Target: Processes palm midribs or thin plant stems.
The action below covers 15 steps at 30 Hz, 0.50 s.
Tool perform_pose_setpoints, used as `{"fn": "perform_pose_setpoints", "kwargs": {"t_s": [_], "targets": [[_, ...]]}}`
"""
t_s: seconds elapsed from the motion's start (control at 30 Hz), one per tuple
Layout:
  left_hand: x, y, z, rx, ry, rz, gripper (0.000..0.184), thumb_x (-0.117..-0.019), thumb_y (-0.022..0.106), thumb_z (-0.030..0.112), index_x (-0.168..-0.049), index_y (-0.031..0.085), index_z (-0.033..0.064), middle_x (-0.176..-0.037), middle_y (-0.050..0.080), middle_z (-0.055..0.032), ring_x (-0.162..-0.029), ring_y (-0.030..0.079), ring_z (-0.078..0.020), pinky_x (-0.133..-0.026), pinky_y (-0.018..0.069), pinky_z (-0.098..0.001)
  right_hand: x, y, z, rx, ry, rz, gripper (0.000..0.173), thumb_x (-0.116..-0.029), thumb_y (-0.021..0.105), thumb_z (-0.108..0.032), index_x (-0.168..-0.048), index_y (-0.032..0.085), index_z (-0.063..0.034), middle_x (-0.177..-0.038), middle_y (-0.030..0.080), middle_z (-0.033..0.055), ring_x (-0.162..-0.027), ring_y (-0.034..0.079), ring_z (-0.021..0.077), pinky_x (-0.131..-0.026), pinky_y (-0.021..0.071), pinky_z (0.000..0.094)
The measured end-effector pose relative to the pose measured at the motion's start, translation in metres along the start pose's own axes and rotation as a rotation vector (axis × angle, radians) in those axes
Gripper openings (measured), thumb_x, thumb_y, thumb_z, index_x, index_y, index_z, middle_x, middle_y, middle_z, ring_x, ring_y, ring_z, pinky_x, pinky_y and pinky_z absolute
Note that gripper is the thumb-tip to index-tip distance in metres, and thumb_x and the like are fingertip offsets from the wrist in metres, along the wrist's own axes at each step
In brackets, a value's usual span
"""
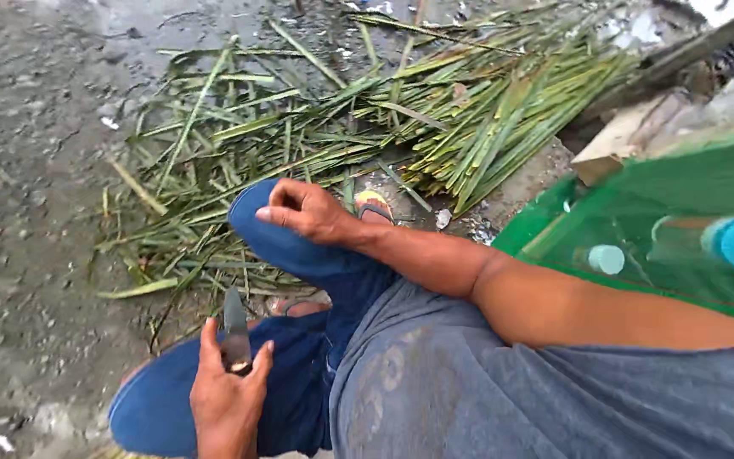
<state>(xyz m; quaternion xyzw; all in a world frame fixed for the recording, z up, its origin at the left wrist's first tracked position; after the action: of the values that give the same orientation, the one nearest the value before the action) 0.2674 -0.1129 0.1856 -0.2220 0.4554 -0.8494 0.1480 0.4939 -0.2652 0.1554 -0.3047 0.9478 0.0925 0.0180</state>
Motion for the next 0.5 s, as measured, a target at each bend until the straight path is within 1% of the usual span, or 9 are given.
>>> {"fn": "perform_pose_setpoints", "kwargs": {"t_s": [0.07,0.1,0.17,0.23,0.3,0.33,0.4,0.47,0.5], "targets": [[-0.006,0.01,-0.007,-0.041,-0.012,-0.117,0.078,-0.0821,0.079,0.011,-0.15,0.044,-0.0054,-0.13,0.061,-0.033,-0.114,0.063,-0.045,-0.098,0.0477,-0.0632,-0.009,-0.053,0.027,0.122,0.041,0.132,0.014,-0.0977,0.064,-0.008,-0.095,0.065,0.0063,-0.075,0.061,0.0071,-0.063,0.055,0.0091,-0.06,0.0488,0.0274],[-0.009,0.014,-0.01,-0.081,-0.027,-0.169,0.07,-0.0834,0.079,0.009,-0.146,0.049,-0.0057,-0.126,0.063,-0.0318,-0.113,0.064,-0.0455,-0.099,0.0471,-0.0646,-0.009,-0.08,0.048,0.202,0.111,0.152,0.017,-0.0999,0.062,-0.009,-0.105,0.067,0.0056,-0.084,0.067,0.0103,-0.064,0.06,0.012,-0.06,0.0529,0.0296],[-0.015,0.019,-0.015,-0.16,-0.067,-0.276,0.063,-0.0874,0.075,0.012,-0.144,0.053,-0.0042,-0.121,0.066,-0.0298,-0.11,0.066,-0.0452,-0.096,0.0474,-0.0661,0.0,-0.13,0.099,0.366,0.321,0.082,0.043,-0.1036,0.054,-0.007,-0.146,0.053,-0.0013,-0.136,0.063,0.0185,-0.097,0.072,0.0253,-0.082,0.0604,0.0414],[-0.02,0.02,-0.021,-0.2,-0.116,-0.387,0.064,-0.0926,0.07,0.019,-0.15,0.048,0.0015,-0.119,0.068,-0.0275,-0.104,0.067,-0.0438,-0.092,0.0486,-0.0671,0.023,-0.171,0.152,0.434,0.515,0.069,0.058,-0.1021,0.055,-0.007,-0.157,0.038,-0.0034,-0.157,0.044,0.0217,-0.128,0.06,0.0345,-0.105,0.0518,0.0506],[-0.024,0.02,-0.028,-0.241,-0.124,-0.463,0.065,-0.0968,0.064,0.025,-0.155,0.043,0.0052,-0.114,0.069,-0.0256,-0.094,0.07,-0.0418,-0.086,0.052,-0.0659,0.051,-0.195,0.183,0.456,0.65,0.124,0.044,-0.1017,0.059,-0.012,-0.143,0.052,0.0017,-0.143,0.054,0.0249,-0.125,0.06,0.037,-0.106,0.0493,0.0545],[-0.027,0.02,-0.029,-0.268,-0.128,-0.491,0.064,-0.0984,0.062,0.026,-0.156,0.041,0.0051,-0.115,0.069,-0.0259,-0.097,0.069,-0.0426,-0.087,0.0514,-0.0662,0.062,-0.202,0.192,0.448,0.697,0.151,0.032,-0.104,0.057,-0.017,-0.129,0.062,0.0034,-0.127,0.064,0.0241,-0.112,0.066,0.0352,-0.099,0.0522,0.0541],[-0.032,0.019,-0.023,-0.334,-0.132,-0.515,0.063,-0.1012,0.058,0.027,-0.156,0.039,0.0035,-0.123,0.067,-0.027,-0.107,0.067,-0.0449,-0.095,0.0483,-0.0673,0.072,-0.206,0.204,0.373,0.779,0.178,0.039,-0.1104,0.044,-0.026,-0.11,0.069,0.0048,-0.101,0.072,0.0184,-0.09,0.071,0.0261,-0.088,0.0555,0.0467],[-0.04,0.02,-0.018,-0.381,-0.101,-0.52,0.06,-0.1021,0.056,0.029,-0.155,0.042,0.0025,-0.124,0.067,-0.0271,-0.111,0.066,-0.045,-0.096,0.0477,-0.0675,0.064,-0.207,0.214,0.296,0.811,0.189,0.044,-0.1134,0.032,-0.025,-0.126,0.062,0.0041,-0.102,0.073,0.0178,-0.084,0.073,0.0244,-0.084,0.0596,0.0438],[-0.044,0.02,-0.016,-0.389,-0.081,-0.527,0.058,-0.1025,0.056,0.029,-0.154,0.045,0.0037,-0.122,0.067,-0.0262,-0.11,0.066,-0.0446,-0.095,0.0485,-0.0671,0.054,-0.21,0.218,0.299,0.809,0.185,0.043,-0.1131,0.031,-0.023,-0.142,0.053,0.0004,-0.116,0.071,0.0192,-0.087,0.073,0.0268,-0.083,0.0601,0.0455]]}}
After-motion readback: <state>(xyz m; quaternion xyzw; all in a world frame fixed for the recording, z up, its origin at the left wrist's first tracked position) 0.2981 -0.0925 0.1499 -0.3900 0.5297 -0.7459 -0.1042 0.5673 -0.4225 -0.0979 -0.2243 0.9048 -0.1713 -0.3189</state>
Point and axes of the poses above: each hand's wrist, its own x-axis away from the middle knuckle, its own y-axis out of the palm, z = x × y, the point moved 5 cm from there along -x, towards the middle knuckle
